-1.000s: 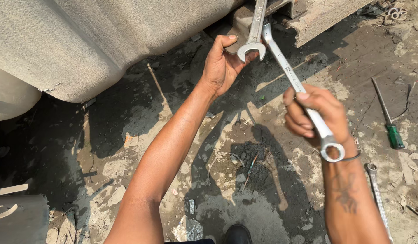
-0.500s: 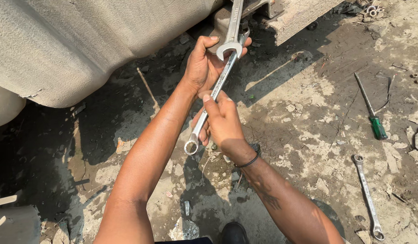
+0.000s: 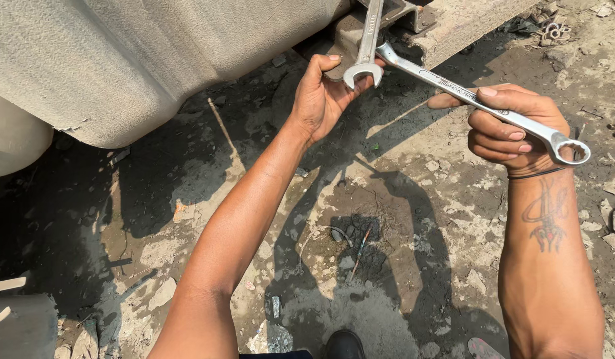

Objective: The person uses two wrenches to tighten a bolt on a metal bracket attached to a large cylindrical tank. They repeatedly reposition the wrenches and apply force to secure the fastener.

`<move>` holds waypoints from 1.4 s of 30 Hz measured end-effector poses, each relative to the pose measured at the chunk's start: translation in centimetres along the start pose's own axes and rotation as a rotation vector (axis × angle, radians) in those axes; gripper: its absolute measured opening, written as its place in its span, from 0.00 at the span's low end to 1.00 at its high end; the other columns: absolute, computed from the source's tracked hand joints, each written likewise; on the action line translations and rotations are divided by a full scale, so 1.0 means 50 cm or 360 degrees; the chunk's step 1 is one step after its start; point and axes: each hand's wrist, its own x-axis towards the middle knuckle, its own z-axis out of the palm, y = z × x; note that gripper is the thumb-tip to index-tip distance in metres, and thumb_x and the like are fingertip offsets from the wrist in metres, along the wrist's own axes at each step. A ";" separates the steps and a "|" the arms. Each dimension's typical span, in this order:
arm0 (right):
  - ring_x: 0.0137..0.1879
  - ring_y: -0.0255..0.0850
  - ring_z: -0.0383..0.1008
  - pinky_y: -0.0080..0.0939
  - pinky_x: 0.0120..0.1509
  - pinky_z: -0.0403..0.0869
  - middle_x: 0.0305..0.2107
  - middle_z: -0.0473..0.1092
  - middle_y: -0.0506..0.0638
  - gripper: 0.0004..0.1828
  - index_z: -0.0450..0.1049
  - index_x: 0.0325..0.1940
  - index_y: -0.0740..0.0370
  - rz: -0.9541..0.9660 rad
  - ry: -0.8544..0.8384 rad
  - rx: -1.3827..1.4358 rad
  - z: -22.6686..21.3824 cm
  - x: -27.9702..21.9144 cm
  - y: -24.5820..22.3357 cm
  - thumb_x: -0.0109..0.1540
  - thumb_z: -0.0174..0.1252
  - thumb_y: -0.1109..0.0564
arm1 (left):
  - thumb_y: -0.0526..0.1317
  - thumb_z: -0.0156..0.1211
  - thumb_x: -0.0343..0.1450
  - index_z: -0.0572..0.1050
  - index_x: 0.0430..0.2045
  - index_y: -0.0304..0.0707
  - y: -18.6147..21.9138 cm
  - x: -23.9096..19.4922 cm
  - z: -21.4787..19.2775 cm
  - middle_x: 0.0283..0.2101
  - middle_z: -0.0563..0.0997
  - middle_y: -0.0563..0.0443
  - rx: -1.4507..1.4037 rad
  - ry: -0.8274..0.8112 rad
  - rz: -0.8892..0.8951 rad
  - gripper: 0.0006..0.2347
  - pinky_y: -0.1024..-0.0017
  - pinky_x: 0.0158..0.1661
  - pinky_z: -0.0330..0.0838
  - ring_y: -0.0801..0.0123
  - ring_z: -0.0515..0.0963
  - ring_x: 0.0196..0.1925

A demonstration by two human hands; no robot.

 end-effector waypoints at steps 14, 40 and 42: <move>0.14 0.32 0.56 0.32 0.14 0.57 0.15 0.63 0.47 0.17 0.68 0.48 0.72 -0.0439 0.0847 -0.1216 0.236 0.143 0.225 0.71 0.42 0.53 | 0.46 0.46 0.76 0.64 0.58 0.17 -0.005 0.015 -0.023 0.56 0.77 0.29 -0.0098 0.0129 -0.0050 0.24 0.61 0.60 0.81 0.55 0.81 0.57; 0.15 0.30 0.59 0.30 0.18 0.58 0.13 0.64 0.45 0.25 0.67 0.64 0.76 -0.0189 0.0822 -0.1057 0.072 0.033 0.264 0.71 0.45 0.52 | 0.48 0.44 0.75 0.66 0.60 0.17 0.023 -0.001 0.016 0.57 0.78 0.28 -0.0019 0.0010 -0.0087 0.27 0.64 0.63 0.76 0.56 0.82 0.59; 0.15 0.30 0.57 0.31 0.18 0.57 0.12 0.61 0.44 0.27 0.64 0.68 0.79 -0.0189 0.0681 -0.0822 0.055 -0.004 0.193 0.72 0.44 0.54 | 0.47 0.45 0.75 0.68 0.57 0.18 0.011 -0.001 0.010 0.56 0.79 0.29 -0.0073 0.0087 -0.0070 0.25 0.62 0.62 0.77 0.56 0.82 0.58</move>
